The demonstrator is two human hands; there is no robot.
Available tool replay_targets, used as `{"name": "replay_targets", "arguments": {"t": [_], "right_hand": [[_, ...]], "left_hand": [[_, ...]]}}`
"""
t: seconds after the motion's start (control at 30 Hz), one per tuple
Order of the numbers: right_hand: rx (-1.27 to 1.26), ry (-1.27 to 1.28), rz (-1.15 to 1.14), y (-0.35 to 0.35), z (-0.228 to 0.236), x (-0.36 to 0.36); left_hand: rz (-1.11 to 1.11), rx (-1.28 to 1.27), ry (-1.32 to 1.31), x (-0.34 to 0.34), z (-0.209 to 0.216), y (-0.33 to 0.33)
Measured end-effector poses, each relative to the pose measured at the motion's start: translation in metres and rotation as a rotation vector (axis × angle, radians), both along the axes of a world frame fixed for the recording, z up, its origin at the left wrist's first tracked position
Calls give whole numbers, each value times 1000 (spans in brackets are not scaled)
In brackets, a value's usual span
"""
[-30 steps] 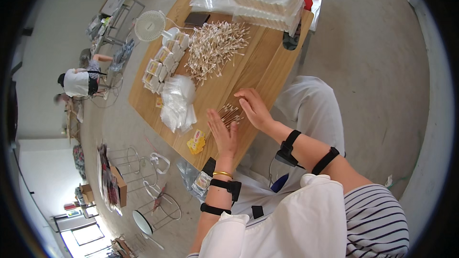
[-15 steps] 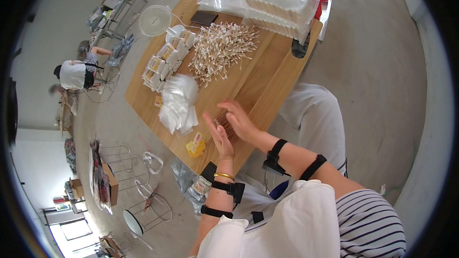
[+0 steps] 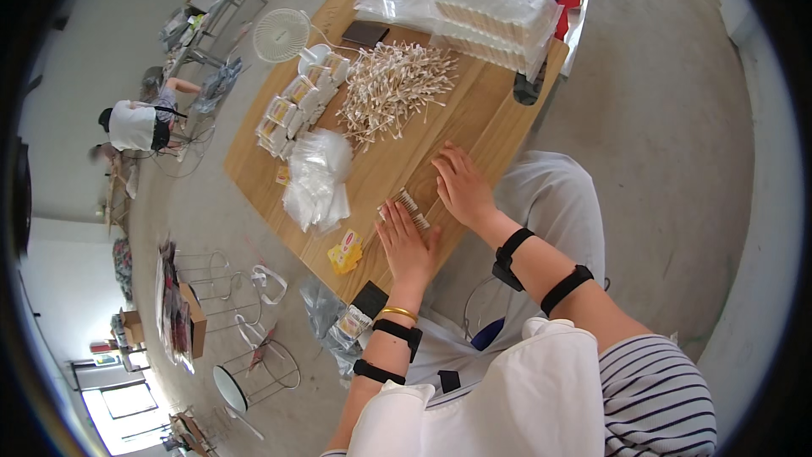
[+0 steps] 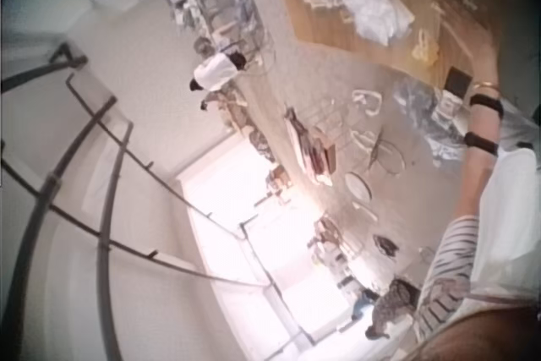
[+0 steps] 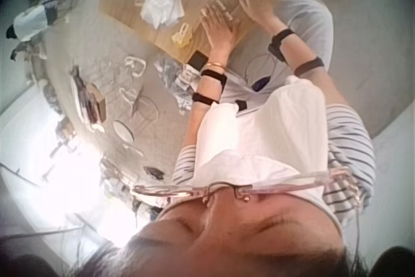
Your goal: The person is counting and packaging a specific number of wooden-handled cotton swabs into small plastic bags.
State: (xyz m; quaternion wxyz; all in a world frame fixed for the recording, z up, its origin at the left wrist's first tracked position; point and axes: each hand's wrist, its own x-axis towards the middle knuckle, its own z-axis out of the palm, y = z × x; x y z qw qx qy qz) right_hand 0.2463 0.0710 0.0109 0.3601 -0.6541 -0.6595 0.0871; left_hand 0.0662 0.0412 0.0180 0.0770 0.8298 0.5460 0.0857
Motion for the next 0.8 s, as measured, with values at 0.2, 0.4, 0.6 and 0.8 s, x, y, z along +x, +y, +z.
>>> {"name": "replay_targets", "arguments": {"t": [0.2, 0.4, 0.6, 0.8], "right_hand": [[14, -32, 0, 0, 3, -4], [16, -42, -7, 0, 1, -3], [2, -56, -2, 2, 1, -4], [-4, -25, 1, 2, 0, -2]], "left_hand": [[43, 38, 16, 1, -2, -9], [53, 12, 37, 4, -3, -13], [60, 11, 37, 2, -1, -13], [49, -15, 29, 1, 4, -14]]}}
